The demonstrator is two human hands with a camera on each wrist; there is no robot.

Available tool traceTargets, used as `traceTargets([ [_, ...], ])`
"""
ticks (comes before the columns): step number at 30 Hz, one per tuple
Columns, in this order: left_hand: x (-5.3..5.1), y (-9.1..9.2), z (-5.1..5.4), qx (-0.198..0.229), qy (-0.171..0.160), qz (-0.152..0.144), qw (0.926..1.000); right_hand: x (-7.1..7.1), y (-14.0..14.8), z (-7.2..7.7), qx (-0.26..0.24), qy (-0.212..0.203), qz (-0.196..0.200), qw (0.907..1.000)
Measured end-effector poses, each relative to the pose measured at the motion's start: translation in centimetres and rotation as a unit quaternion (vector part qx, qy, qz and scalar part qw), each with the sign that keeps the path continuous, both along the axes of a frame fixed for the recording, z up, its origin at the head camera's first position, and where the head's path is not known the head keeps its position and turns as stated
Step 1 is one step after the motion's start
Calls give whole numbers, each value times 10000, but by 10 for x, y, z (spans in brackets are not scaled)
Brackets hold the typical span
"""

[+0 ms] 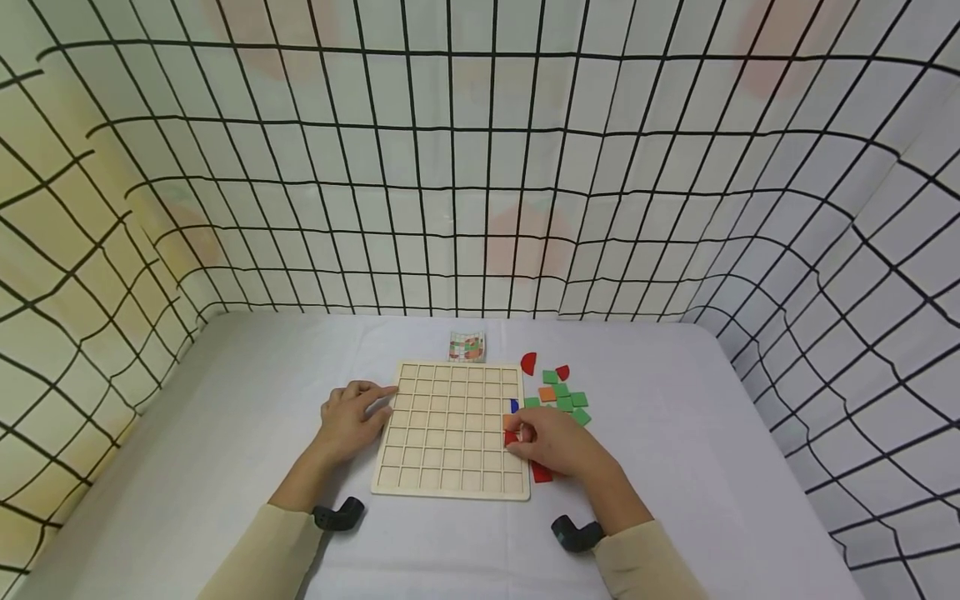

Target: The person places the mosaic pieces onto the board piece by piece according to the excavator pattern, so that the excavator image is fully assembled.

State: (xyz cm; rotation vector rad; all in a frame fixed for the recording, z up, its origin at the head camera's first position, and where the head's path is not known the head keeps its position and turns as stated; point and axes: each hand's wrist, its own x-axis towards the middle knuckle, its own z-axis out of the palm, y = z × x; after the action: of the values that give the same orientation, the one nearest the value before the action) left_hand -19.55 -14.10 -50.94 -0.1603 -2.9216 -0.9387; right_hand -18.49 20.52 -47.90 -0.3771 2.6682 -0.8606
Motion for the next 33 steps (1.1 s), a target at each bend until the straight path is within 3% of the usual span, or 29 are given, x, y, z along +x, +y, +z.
traceTargets([
  [9,1,0,3,24,-16,30,10000,1,2,0,142,199,284,9993],
  [33,1,0,-1,18,6,-15,10000,2,5,0,277,109,-3,9996],
])
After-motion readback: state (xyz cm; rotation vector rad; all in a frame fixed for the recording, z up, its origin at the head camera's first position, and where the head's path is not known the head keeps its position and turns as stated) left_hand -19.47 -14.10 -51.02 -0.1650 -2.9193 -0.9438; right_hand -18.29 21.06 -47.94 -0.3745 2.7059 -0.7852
